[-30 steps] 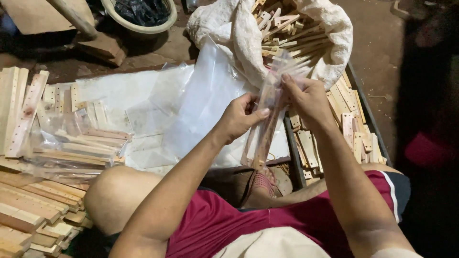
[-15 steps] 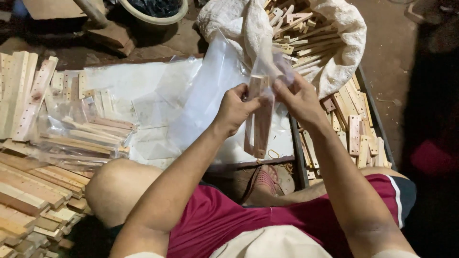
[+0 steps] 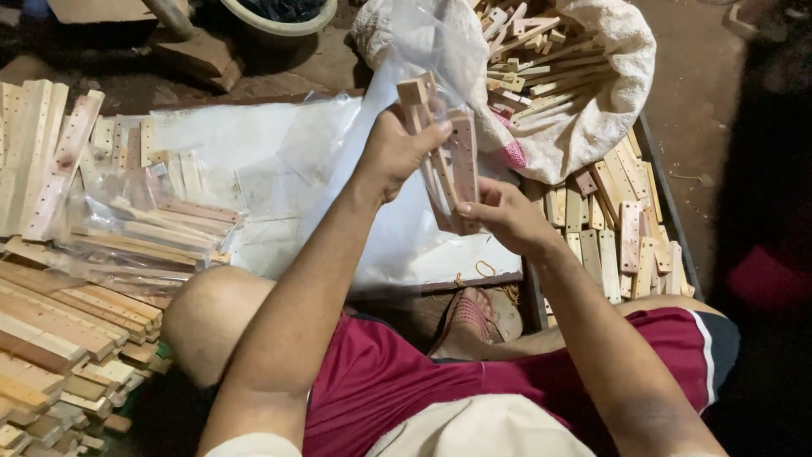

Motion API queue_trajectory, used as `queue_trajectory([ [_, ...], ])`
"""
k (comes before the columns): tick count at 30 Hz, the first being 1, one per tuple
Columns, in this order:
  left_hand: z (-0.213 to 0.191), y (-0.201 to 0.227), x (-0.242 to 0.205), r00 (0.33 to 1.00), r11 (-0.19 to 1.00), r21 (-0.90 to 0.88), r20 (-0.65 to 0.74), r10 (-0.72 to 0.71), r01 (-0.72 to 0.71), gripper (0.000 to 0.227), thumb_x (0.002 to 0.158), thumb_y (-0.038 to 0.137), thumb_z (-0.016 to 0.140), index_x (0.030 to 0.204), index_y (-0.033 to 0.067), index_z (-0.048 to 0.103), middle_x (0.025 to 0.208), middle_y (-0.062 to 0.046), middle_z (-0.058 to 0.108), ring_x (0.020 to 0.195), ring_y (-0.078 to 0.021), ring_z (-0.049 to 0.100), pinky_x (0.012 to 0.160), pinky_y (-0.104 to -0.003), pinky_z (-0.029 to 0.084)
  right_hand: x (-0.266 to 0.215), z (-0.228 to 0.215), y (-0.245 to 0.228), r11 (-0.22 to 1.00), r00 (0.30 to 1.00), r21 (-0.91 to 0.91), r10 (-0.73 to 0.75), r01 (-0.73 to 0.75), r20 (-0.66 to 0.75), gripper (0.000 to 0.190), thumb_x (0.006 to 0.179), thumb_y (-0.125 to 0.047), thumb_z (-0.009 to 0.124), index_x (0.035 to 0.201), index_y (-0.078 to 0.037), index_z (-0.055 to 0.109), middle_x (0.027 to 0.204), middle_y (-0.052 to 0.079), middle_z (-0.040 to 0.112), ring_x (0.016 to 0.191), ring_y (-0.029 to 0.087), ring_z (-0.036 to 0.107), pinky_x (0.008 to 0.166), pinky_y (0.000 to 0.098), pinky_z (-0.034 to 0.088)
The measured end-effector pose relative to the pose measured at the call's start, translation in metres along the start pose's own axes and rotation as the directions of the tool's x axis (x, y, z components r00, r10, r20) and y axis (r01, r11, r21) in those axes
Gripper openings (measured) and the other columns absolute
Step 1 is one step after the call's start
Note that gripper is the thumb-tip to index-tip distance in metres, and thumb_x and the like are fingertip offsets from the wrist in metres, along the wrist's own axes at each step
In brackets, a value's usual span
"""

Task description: The person places wooden slats into clear plastic bags, sometimes securing the bags with rubber bands and placing them back among stacks of slats.

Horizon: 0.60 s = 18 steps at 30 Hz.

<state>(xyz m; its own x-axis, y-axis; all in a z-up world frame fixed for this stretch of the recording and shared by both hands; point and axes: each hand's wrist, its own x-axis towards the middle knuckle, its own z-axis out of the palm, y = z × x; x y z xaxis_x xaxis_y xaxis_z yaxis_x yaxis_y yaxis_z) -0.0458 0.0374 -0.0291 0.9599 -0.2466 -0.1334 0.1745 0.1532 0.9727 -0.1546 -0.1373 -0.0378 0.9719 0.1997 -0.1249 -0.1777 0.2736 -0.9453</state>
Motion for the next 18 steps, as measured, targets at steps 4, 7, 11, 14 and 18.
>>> queue_trajectory([
  [4, 0.010, 0.003, -0.012, 0.997, 0.998, -0.056, 0.076, -0.003, 0.007, 0.054, 0.078, 0.027, 0.092, 0.119, 0.0046, 0.065, 0.101, -0.010, 0.073, 0.092, -0.0204, 0.072, 0.074, -0.038, 0.066, 0.010, -0.018, 0.026, 0.998, 0.999, 0.061, -0.016, 0.018, -0.047, 0.013, 0.088, -0.005, 0.076, 0.097, 0.001, 0.069, 0.071, 0.008, 0.064, 0.061, 0.014, 0.064, 0.058, 0.0266, 0.050],
  [7, 0.010, -0.011, -0.010, 0.985, 0.990, 0.129, 0.154, -0.076, 0.057, 0.034, 0.077, 0.011, 0.085, 0.106, 0.0069, 0.068, 0.094, -0.010, 0.074, 0.087, -0.0211, 0.075, 0.073, -0.037, 0.067, 0.015, -0.011, 0.015, 0.989, 0.992, 0.128, -0.057, 0.071, -0.109, 0.015, 0.088, -0.005, 0.077, 0.098, 0.001, 0.068, 0.068, 0.008, 0.063, 0.059, 0.014, 0.063, 0.057, 0.0255, 0.051],
  [11, 0.015, -0.002, -0.010, 0.998, 0.934, 0.357, 0.058, -0.026, 0.003, 0.025, 0.083, 0.027, 0.081, 0.099, 0.0099, 0.073, 0.082, -0.006, 0.074, 0.075, -0.0175, 0.075, 0.064, -0.032, 0.063, 0.016, -0.014, 0.016, 0.998, 0.993, 0.019, -0.053, 0.055, -0.106, 0.024, 0.084, -0.008, 0.083, 0.099, 0.001, 0.067, 0.072, 0.011, 0.065, 0.064, 0.019, 0.070, 0.065, 0.0332, 0.060],
  [14, 0.015, -0.003, -0.011, 0.999, 0.881, 0.472, 0.038, -0.029, 0.008, 0.024, 0.090, 0.035, 0.072, 0.098, 0.0127, 0.072, 0.077, -0.004, 0.074, 0.070, -0.0151, 0.074, 0.062, -0.031, 0.061, 0.017, -0.021, 0.021, 0.999, 0.993, -0.003, -0.038, 0.038, -0.107, 0.026, 0.080, -0.006, 0.086, 0.096, 0.001, 0.066, 0.071, 0.012, 0.065, 0.065, 0.021, 0.071, 0.066, 0.0359, 0.062],
  [18, 0.011, -0.005, -0.002, 0.994, 0.808, 0.589, 0.096, -0.051, -0.015, 0.033, 0.100, 0.035, 0.055, 0.110, 0.0076, 0.070, 0.078, -0.005, 0.073, 0.073, -0.0192, 0.075, 0.065, -0.036, 0.062, 0.016, -0.010, 0.008, 0.998, 0.993, -0.018, -0.059, 0.057, -0.105, 0.025, 0.082, -0.003, 0.085, 0.097, 0.001, 0.065, 0.070, 0.010, 0.062, 0.063, 0.019, 0.067, 0.065, 0.0372, 0.061],
])
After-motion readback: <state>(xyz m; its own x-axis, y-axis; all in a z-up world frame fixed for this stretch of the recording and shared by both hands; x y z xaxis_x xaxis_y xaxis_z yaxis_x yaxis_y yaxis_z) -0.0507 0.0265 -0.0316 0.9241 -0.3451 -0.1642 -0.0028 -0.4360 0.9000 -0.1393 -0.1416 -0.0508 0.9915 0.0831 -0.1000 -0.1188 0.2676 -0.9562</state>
